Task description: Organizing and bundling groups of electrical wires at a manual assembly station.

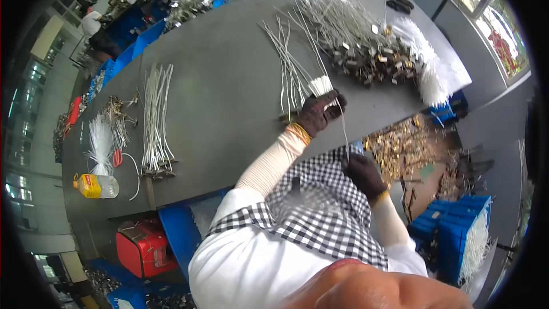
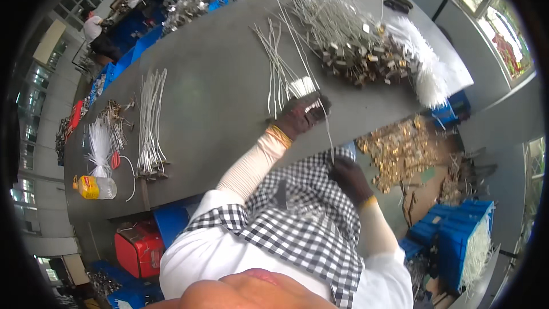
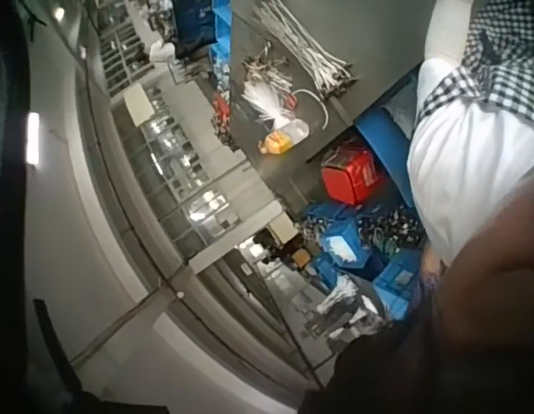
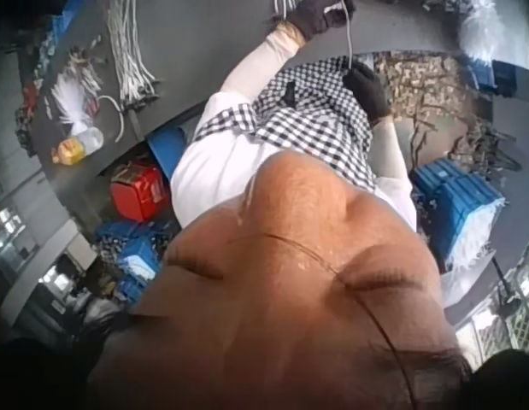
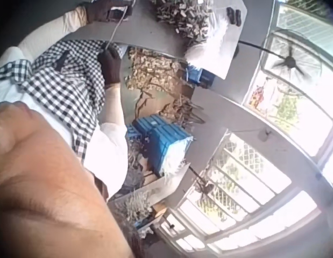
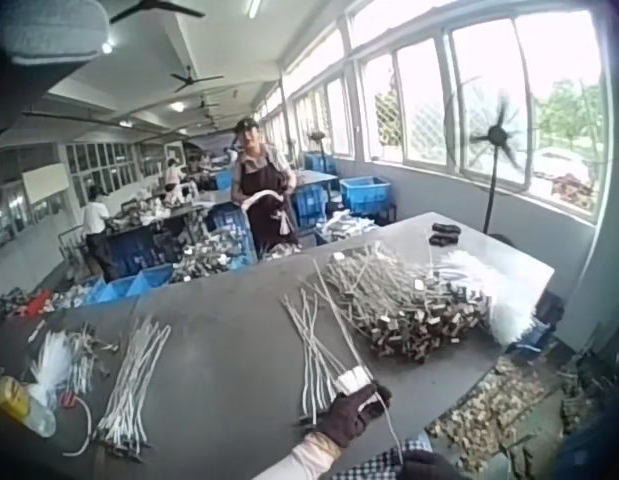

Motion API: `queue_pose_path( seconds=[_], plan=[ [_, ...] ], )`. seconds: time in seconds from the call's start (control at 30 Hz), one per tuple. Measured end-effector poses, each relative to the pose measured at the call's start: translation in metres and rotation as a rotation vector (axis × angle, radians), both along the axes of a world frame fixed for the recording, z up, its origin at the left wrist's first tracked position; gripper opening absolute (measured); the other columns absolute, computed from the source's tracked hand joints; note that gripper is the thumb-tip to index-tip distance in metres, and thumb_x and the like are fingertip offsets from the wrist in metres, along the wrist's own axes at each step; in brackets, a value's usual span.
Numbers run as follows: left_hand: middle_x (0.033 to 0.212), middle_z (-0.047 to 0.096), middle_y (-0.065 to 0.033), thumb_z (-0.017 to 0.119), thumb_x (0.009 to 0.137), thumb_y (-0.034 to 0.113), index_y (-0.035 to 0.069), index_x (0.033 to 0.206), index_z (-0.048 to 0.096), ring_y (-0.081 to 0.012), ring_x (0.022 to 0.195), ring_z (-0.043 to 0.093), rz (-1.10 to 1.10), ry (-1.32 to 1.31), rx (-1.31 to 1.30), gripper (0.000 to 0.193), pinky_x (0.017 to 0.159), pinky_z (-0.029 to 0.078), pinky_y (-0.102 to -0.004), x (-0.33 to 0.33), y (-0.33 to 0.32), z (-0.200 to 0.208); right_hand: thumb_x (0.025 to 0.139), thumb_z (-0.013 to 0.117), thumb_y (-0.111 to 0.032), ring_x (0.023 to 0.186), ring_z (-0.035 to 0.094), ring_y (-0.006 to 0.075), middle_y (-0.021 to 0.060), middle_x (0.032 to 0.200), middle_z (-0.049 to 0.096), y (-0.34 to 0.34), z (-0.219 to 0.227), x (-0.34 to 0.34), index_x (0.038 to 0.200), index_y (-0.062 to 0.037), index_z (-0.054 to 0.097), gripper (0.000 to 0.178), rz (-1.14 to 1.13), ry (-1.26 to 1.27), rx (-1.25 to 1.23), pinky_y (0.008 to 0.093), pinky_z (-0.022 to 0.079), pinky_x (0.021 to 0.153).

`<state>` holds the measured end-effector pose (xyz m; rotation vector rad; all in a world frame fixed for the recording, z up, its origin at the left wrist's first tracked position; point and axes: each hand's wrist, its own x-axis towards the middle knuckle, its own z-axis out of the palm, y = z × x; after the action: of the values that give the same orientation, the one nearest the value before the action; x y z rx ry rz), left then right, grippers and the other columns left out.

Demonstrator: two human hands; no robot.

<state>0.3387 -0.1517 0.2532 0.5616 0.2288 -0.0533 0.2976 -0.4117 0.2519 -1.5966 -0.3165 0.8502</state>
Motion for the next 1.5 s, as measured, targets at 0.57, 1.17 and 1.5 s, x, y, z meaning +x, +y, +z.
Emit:
queue_pose_path(
  seconds=[0.57,1.17,1.5],
  plan=[
    [0.095,0.068,-0.0067,0.072,0.091,0.016,0.003,0.109,0.067,-0.0195,0.077,0.069,0.261,0.147,0.422,0.023,0.07,0.059,-0.0341,-0.026,0.01,0.005,0.095,0.065,-0.015,0.09,0.065,0.0191,0.0143,0.112,0.064,0.094,0.01,0.021,0.138,0.0038,0.047,0.051,-0.261,0.065,0.278,0.0327,0.056,0.081],
    [0.077,0.07,-0.0045,0.078,0.085,0.029,0.005,0.098,0.069,-0.0134,0.059,0.066,0.054,0.429,0.694,0.029,0.052,0.052,-0.0275,0.008,0.049,-0.022,0.095,0.064,-0.013,0.09,0.067,0.0233,0.0172,0.111,0.064,0.12,-0.024,0.057,0.136,0.005,0.046,0.048,-0.303,0.02,0.241,0.0351,0.058,0.079],
    [0.07,0.065,-0.0003,0.074,0.087,0.03,0.007,0.087,0.07,-0.0064,0.051,0.052,0.076,0.348,0.797,0.023,0.044,0.038,-0.0229,-0.004,0.077,-0.011,0.09,0.067,-0.03,0.095,0.067,0.0395,0.0269,0.109,0.065,0.091,-0.039,0.233,0.125,-0.0122,0.062,0.04,-0.435,-0.896,-0.564,0.0458,0.053,0.085]
  ],
)
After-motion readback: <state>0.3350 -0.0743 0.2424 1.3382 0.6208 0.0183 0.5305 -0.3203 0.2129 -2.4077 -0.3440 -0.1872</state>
